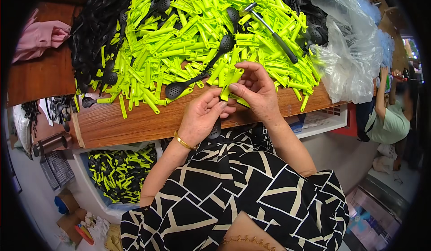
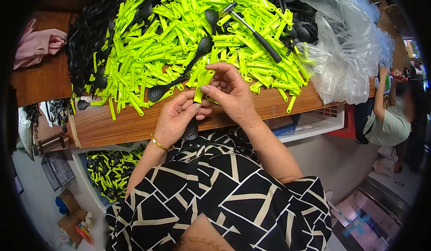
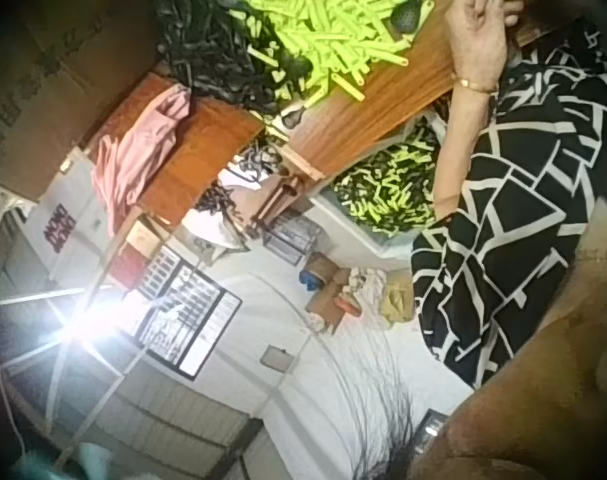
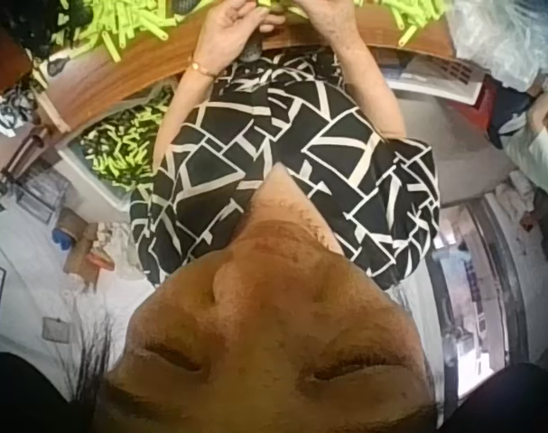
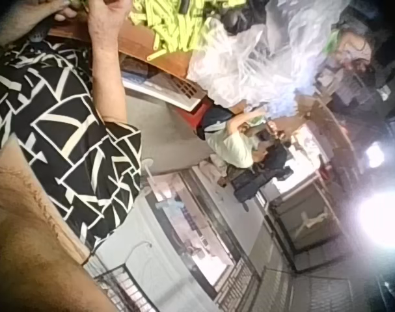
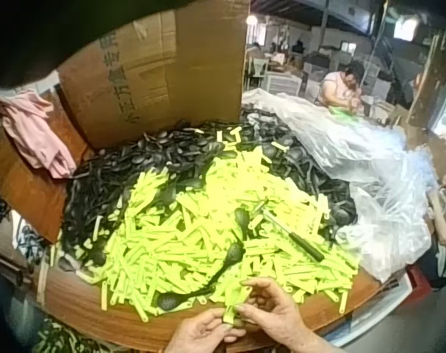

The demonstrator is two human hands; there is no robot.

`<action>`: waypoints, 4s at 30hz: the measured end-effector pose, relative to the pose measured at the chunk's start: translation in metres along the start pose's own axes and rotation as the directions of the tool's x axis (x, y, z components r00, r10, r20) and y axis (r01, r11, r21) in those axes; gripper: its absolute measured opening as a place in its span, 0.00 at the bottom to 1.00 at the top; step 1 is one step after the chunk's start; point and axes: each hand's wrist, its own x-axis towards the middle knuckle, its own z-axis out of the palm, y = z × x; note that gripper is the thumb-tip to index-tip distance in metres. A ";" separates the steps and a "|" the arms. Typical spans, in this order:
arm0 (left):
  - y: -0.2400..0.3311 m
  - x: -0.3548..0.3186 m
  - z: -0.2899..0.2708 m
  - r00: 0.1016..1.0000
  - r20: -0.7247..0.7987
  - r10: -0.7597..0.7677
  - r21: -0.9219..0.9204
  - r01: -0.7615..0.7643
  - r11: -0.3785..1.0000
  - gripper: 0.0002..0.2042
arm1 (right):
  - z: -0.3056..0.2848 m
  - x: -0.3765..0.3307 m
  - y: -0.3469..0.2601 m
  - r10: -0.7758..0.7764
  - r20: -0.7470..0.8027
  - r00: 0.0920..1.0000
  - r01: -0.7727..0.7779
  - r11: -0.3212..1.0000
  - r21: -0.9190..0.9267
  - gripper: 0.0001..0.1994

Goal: The person assembles kitchen utensils by inserting neon green plastic handles into black plastic heads. The person repeatedly picks up a handle and a head, aligns them, and presses them together to form a complete utensil. The finished items are placed into a white bin located below the table.

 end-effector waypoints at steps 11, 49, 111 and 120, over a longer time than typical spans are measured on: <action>-0.005 -0.008 -0.004 1.000 -0.027 -0.009 -0.030 0.008 1.000 0.15 | 0.008 0.002 -0.004 0.063 0.040 0.997 -0.062 0.998 -0.006 0.21; -0.008 -0.013 -0.076 0.982 -0.171 0.081 -0.116 -0.102 0.988 0.13 | -0.018 0.173 -0.021 -0.386 0.281 0.879 0.393 0.250 -0.885 0.08; -0.005 -0.036 -0.052 0.920 -0.268 0.286 0.117 -0.264 0.957 0.16 | 0.069 0.076 -0.066 -0.103 0.708 0.699 0.655 0.488 -0.576 0.11; -0.017 -0.042 -0.055 0.911 -0.331 0.245 0.348 -0.124 0.929 0.13 | 0.079 0.070 -0.049 0.010 0.755 0.656 0.687 0.406 -0.603 0.10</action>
